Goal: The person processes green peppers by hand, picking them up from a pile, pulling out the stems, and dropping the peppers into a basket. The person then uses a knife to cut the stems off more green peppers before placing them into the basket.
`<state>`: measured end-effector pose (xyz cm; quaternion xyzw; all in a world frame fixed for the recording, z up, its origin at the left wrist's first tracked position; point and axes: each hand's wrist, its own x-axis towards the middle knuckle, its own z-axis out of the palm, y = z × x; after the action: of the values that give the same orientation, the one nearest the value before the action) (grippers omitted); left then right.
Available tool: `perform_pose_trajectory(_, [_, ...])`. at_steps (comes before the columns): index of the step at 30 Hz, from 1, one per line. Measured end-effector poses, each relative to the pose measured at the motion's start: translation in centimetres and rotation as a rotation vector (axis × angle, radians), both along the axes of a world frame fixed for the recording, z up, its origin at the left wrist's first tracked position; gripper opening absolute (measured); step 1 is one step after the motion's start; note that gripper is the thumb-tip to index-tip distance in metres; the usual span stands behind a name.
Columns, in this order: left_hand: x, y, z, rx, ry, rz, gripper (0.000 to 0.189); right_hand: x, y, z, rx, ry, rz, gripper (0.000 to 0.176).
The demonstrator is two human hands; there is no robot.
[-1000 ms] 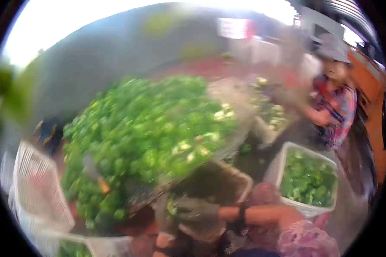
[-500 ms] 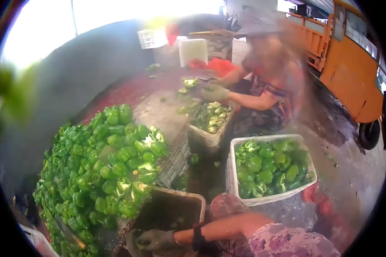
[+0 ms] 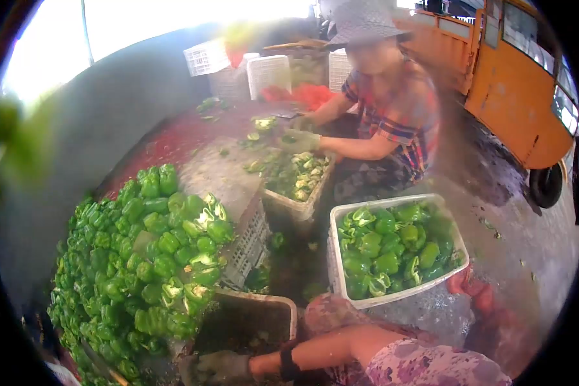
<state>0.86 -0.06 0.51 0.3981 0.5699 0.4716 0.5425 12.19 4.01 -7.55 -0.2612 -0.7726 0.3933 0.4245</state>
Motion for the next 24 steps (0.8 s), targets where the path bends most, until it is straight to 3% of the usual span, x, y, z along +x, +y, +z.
perform_pose_trajectory(3, [-2.3, 1.2, -4.0, 0.040, -0.304, 0.014, 0.039, -1.4, 0.7, -1.6, 0.224, -0.182, -0.148, 0.022])
perform_pose_trajectory(6, [-2.0, 2.1, -3.4, -0.076, -0.465, 0.050, 0.041, -5.7, 2.2, -10.5, -0.260, 0.180, 0.036, 0.025])
perform_pose_trajectory(7, [-3.0, 2.5, -5.2, -0.063, -0.573, 0.080, 0.041, -5.6, 2.3, -10.3, -0.116, 0.157, 0.025, 0.024])
perform_pose_trajectory(9, [-3.5, 2.3, -6.2, -0.063, -0.484, 0.074, 0.041, -4.9, 2.4, -9.7, 0.168, 0.108, 0.005, 0.023])
perform_pose_trajectory(12, [-2.4, 1.7, -5.5, -0.050, -0.384, 0.057, 0.040, 0.4, 1.9, -0.5, -0.226, -0.318, 0.287, 0.022])
perform_pose_trajectory(13, [-2.3, 1.6, -5.4, -0.047, -0.368, 0.055, 0.040, -2.7, 1.9, -8.9, -0.149, 0.151, 0.214, 0.024])
perform_pose_trajectory(15, [-2.1, 1.6, -5.4, -0.038, -0.337, 0.047, 0.039, -4.6, 3.4, -14.3, -0.145, 0.166, 0.311, 0.025])
perform_pose_trajectory(16, [-2.2, 1.5, -5.4, -0.035, -0.326, 0.048, 0.039, -4.7, 3.6, -14.5, -0.143, 0.172, 0.361, 0.025])
perform_pose_trajectory(20, [-2.5, 1.3, -5.9, -0.009, -0.279, 0.040, 0.038, -4.8, 1.7, -11.9, -0.427, 0.199, 0.208, 0.022])
perform_pose_trajectory(24, [-3.3, 1.3, -6.8, 0.043, -0.158, -0.001, 0.036, -2.5, 0.5, -6.7, -0.375, 0.074, 0.096, 0.022])
